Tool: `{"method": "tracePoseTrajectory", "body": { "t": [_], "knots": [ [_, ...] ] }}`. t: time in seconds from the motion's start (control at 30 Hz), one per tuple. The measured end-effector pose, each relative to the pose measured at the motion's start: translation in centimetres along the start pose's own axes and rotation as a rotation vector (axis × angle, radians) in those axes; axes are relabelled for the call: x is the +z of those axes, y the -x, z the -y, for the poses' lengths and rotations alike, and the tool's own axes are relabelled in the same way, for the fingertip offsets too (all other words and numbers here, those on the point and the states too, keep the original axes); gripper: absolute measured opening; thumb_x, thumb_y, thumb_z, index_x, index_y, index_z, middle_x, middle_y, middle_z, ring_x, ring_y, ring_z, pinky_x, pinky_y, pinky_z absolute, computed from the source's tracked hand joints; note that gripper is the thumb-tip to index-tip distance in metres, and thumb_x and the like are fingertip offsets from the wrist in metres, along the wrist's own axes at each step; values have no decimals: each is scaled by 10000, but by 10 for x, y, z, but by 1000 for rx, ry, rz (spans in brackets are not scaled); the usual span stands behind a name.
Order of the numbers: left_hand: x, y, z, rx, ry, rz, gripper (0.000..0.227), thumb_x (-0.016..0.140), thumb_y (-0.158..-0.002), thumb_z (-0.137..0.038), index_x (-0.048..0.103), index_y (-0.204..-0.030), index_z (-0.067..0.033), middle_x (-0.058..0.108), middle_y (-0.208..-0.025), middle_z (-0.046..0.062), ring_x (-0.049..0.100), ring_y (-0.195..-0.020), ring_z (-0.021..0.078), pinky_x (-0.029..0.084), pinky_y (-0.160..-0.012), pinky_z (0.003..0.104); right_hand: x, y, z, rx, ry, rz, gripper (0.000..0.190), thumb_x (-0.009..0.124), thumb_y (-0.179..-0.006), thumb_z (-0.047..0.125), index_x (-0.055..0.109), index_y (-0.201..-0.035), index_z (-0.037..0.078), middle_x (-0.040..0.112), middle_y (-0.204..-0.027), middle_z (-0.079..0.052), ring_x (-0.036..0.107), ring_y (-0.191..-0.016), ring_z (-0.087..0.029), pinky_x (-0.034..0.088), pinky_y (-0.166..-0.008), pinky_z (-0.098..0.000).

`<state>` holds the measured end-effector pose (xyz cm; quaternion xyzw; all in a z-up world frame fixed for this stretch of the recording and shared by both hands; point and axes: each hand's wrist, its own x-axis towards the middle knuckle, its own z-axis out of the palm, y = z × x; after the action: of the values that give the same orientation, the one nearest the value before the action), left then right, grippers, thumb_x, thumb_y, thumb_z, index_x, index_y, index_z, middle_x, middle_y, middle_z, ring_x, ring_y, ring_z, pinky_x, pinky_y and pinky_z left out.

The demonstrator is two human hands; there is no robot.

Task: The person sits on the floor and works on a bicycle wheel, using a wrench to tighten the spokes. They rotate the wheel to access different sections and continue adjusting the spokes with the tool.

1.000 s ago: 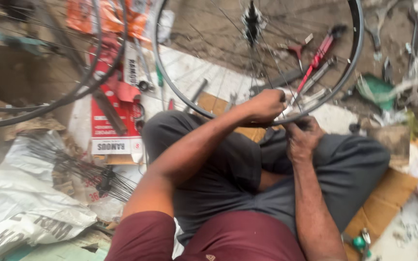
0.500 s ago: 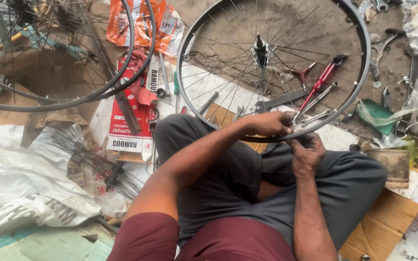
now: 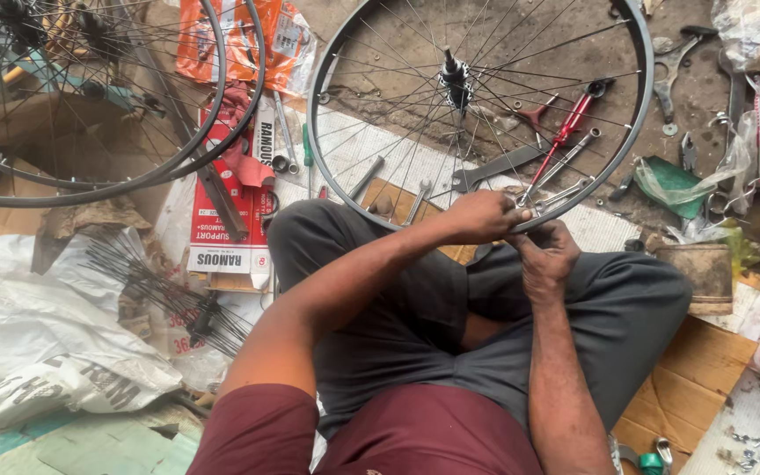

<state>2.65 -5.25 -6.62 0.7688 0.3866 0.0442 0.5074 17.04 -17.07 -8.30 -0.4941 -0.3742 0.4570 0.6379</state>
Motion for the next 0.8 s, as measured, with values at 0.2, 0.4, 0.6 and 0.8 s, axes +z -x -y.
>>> {"method": "tracePoseTrajectory", "body": {
  "t": [0.2,0.4,0.6,0.8],
  "knots": [
    [2,-2,3,6,97,28,477,560,-973,-473,737,-1026,-33,726,-963,168,690,-921,323,535,-811,459,1,-2,0,4,102,-12,203,775,-909,-94,641,-1051,-36,728,-1005,-116,726,-913,-174,636,-854,-310],
    [-2,-9,28,208,333,95,460,609,-991,-458,717,-1048,-16,761,-979,183,719,-952,343,563,-838,464,7,-1,6,44,76,-7,201,763,-897,-96,645,-1048,-35,744,-1023,-116,731,-949,-179,637,-886,-317],
    [10,-3,10,5,-51,-68,499,540,-986,-505,761,-1019,-59,748,-959,195,705,-916,359,531,-798,473,-1,-2,2,47,69,40,217,749,-887,-113,636,-1047,-20,721,-1008,-113,726,-916,-169,643,-873,-318],
    [-4,-3,14,84,166,37,427,579,-966,-432,719,-1054,-38,759,-974,211,729,-924,356,550,-805,464,0,-1,3,64,97,7,211,750,-882,-105,642,-1040,-16,740,-1033,-114,722,-938,-160,618,-883,-294]
  ]
}}
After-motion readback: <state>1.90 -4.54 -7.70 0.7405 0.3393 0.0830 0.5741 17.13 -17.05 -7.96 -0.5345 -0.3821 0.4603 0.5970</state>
